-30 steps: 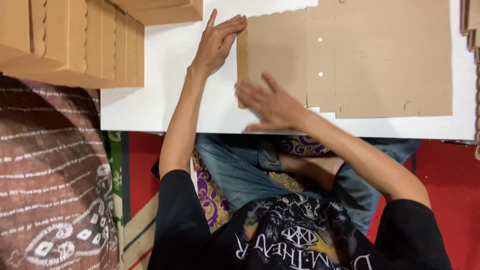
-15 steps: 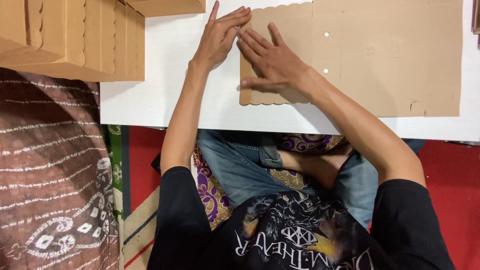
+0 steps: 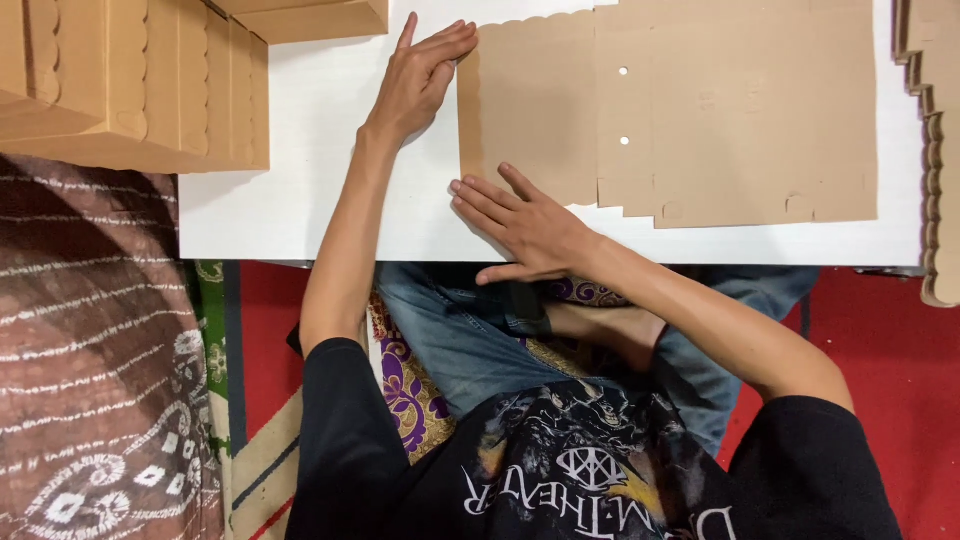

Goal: Folding pre-cut cardboard sheets into boxes and stacking them.

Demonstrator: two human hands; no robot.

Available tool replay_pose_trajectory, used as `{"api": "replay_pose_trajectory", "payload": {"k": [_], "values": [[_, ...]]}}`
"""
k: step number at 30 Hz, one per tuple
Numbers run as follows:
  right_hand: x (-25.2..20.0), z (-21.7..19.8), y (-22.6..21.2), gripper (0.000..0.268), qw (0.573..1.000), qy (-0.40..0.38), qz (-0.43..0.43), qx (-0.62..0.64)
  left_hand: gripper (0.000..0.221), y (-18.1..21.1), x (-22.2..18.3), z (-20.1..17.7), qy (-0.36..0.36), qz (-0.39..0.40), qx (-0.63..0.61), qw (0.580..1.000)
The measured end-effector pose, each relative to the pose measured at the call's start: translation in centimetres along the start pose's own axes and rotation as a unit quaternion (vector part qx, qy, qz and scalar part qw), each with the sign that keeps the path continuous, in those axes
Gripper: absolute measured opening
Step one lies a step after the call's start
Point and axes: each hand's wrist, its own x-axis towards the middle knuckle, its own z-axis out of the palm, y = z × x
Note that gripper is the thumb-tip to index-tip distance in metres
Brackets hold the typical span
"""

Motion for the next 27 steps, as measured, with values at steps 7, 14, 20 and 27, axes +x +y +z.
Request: {"api": "replay_pose_trajectory", "payload": {"k": [7, 14, 20, 27], "values": [[0.0, -0.5, -0.1, 0.095, 1.000, -0.009, 0.006, -0.009, 0.049, 1.6, -3.0, 0.1, -0.063, 0.023, 0.033, 0.997], [-0.3, 1.4, -0.2, 0.101, 0.998, -0.026, 0.051, -0.025, 0.054, 3.4, -10.2, 2.5, -0.046, 0.062, -0.007, 0.997], [-0.2, 0.6, -0.6, 0.101, 0.998, -0.020, 0.045, -0.043, 0.054, 2.7, -8.7, 2.0, -0.042, 0.067, 0.037, 0.996], [-0.1, -0.4, -0.3, 0.093, 1.000, 0.005, -0.003, -0.031, 0.054, 1.6, -3.2, 0.1, -0.060, 0.041, 0.037, 0.997]]}}
